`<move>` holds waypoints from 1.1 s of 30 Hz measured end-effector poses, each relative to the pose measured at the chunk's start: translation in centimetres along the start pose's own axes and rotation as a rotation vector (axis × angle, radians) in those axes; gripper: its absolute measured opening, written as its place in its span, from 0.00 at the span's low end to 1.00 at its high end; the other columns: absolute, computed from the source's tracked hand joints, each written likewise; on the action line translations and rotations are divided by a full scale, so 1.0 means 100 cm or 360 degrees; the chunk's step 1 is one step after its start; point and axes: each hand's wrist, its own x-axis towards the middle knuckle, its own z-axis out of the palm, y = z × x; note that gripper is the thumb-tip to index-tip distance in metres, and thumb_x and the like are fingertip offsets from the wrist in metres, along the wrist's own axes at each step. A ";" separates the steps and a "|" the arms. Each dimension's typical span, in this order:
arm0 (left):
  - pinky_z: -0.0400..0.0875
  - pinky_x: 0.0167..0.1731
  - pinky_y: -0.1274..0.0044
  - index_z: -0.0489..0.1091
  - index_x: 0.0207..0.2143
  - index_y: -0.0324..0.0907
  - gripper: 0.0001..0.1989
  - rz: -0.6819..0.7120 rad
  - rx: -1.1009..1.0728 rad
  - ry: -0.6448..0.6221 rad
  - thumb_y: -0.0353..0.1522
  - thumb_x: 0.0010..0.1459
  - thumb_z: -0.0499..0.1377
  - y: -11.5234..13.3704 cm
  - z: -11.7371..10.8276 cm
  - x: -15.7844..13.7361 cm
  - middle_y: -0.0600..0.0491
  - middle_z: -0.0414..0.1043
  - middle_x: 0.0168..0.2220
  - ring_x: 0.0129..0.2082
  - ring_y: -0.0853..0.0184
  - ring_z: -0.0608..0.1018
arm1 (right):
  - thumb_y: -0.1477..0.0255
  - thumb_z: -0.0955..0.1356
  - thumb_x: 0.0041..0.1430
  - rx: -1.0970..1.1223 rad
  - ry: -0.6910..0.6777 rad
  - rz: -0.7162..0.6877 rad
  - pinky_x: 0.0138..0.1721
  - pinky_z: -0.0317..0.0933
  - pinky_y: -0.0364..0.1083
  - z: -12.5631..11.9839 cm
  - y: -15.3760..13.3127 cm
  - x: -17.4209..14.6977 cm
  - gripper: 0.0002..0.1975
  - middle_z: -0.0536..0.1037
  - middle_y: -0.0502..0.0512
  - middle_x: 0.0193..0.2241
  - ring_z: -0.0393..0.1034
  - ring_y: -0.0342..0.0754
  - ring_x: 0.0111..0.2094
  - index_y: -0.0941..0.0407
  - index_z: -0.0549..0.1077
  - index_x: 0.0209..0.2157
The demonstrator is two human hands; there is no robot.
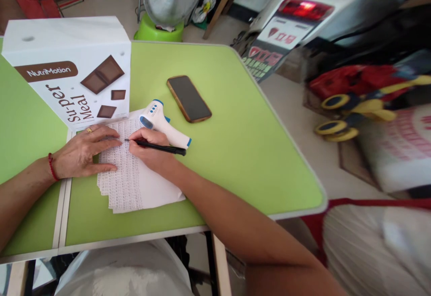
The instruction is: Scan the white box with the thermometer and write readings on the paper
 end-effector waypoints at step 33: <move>0.70 0.49 0.57 0.71 0.49 0.37 0.25 0.0006 -0.0003 0.0000 0.48 0.60 0.58 -0.001 0.000 -0.001 0.39 0.69 0.50 0.50 0.51 0.72 | 0.74 0.67 0.48 -0.0028 0.0071 0.0066 0.25 0.62 0.43 -0.001 0.000 0.001 0.02 0.75 0.48 0.22 0.65 0.41 0.22 0.55 0.73 0.25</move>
